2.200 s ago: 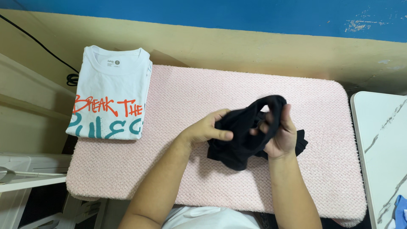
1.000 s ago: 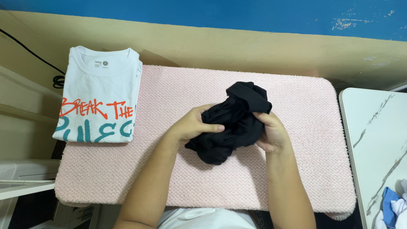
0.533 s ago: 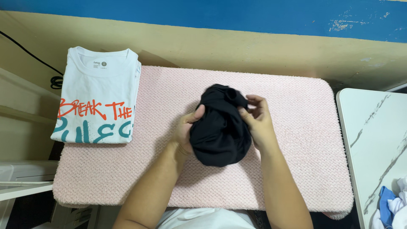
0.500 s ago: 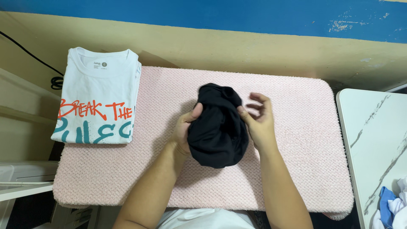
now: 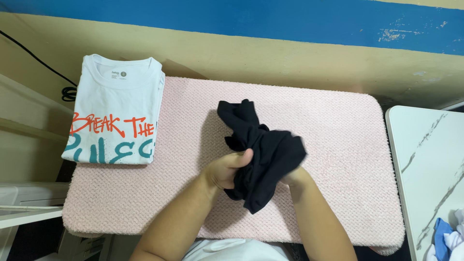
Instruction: The person folds three t-shirts one by one on a pink mat. They smooth each shirt, fold the sides and bottom, then stack the folded shirts. The shirts include a white graphic tee, a black tee, and another white tee.
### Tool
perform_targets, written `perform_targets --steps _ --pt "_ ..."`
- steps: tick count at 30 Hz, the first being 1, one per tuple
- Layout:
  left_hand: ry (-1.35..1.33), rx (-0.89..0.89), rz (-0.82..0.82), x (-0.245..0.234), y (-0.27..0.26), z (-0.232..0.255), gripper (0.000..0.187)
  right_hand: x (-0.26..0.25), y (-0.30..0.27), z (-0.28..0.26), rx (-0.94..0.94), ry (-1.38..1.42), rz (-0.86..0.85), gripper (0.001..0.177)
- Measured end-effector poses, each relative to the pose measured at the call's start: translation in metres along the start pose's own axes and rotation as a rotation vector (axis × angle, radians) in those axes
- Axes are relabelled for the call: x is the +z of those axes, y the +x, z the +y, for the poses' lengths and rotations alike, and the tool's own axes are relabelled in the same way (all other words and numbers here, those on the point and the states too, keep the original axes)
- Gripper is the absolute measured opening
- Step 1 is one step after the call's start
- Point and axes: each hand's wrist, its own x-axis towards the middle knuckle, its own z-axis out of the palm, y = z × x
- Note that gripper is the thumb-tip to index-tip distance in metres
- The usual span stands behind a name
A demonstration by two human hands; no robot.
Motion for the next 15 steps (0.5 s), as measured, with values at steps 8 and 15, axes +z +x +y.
perform_targets --steps 8,15 --pt "0.159 0.255 0.191 0.022 -0.029 0.056 0.072 -0.047 -0.017 -0.044 -0.344 0.62 0.14 0.055" --pt "0.474 0.404 0.521 0.041 -0.064 0.123 0.053 -0.147 -0.07 -0.081 -0.457 0.743 0.217 0.039"
